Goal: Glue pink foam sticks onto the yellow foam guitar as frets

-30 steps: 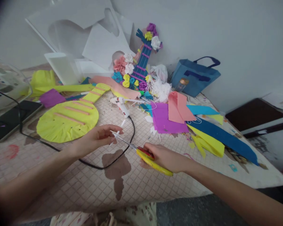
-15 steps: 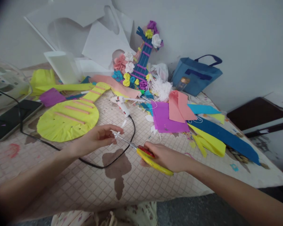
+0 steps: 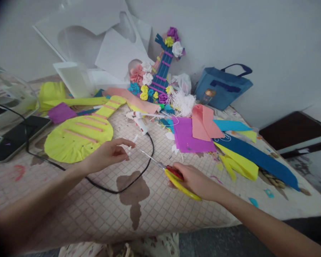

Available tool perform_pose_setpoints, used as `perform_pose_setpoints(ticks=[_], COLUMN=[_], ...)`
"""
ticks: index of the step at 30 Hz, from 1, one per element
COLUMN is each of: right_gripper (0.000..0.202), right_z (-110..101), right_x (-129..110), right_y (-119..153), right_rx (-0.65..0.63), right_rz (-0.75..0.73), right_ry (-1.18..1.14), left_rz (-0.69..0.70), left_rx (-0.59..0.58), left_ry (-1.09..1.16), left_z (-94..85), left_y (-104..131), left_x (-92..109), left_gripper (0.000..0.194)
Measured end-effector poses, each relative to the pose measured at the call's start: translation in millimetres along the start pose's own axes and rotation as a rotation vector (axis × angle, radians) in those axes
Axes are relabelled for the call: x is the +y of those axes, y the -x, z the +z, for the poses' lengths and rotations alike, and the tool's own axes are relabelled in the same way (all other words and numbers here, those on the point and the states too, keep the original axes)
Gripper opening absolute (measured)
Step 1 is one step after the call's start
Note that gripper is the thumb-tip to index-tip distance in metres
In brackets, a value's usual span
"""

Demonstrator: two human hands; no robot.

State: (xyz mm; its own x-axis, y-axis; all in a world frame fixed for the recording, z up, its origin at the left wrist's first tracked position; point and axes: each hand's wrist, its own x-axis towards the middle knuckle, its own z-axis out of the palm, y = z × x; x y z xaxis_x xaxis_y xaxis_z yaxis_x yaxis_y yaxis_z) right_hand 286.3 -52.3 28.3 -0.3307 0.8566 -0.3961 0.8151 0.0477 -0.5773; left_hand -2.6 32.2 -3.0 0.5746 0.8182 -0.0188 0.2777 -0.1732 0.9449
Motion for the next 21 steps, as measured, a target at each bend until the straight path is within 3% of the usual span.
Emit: perform_pose_setpoints(ticks=[3,8,11,13,15,16,18,21], right_gripper=[0.02,0.021,0.027,0.028,0.026,0.025,0.023,0.022], right_z=[2,6,7,7,6,6,5,6], right_x=[15,41,47,45,40,38,38,47], right_y=[5,4,1,0,1,1,0,1], right_rx=[0.044,0.137,0.182,0.215,0.233,0.237,0.232,0.257], right_rz=[0.036,0.084,0.14,0.161,0.176,0.185,0.194,0.206], right_ry=[-0.11,-0.307,-0.401,-0.429,-0.447,-0.451,-0.45,-0.404], left_rz=[0.074,0.21,0.36,0.497,0.585,0.592,0.529,0.366], left_rx=[0.098,0.332,0.172,-0.043,-0.166,-0.155,-0.018,0.201], left_ry=[-0.206,-0.665,-0.91,-0.98,-0.959,-0.934,-0.883,-0.83], left_z=[-14.8,-69.1,-90.7,-93.0,-91.4,-91.8,-99.3,-129.6], left_y=[-5,-25,-37,-43,-48,-50,-56,-66], left_x=[-1,-3,-8,-10,-11,-12,-13,-18], left_gripper=[0.031,0.027,0.029,0.023,0.013,0.012,0.014,0.013])
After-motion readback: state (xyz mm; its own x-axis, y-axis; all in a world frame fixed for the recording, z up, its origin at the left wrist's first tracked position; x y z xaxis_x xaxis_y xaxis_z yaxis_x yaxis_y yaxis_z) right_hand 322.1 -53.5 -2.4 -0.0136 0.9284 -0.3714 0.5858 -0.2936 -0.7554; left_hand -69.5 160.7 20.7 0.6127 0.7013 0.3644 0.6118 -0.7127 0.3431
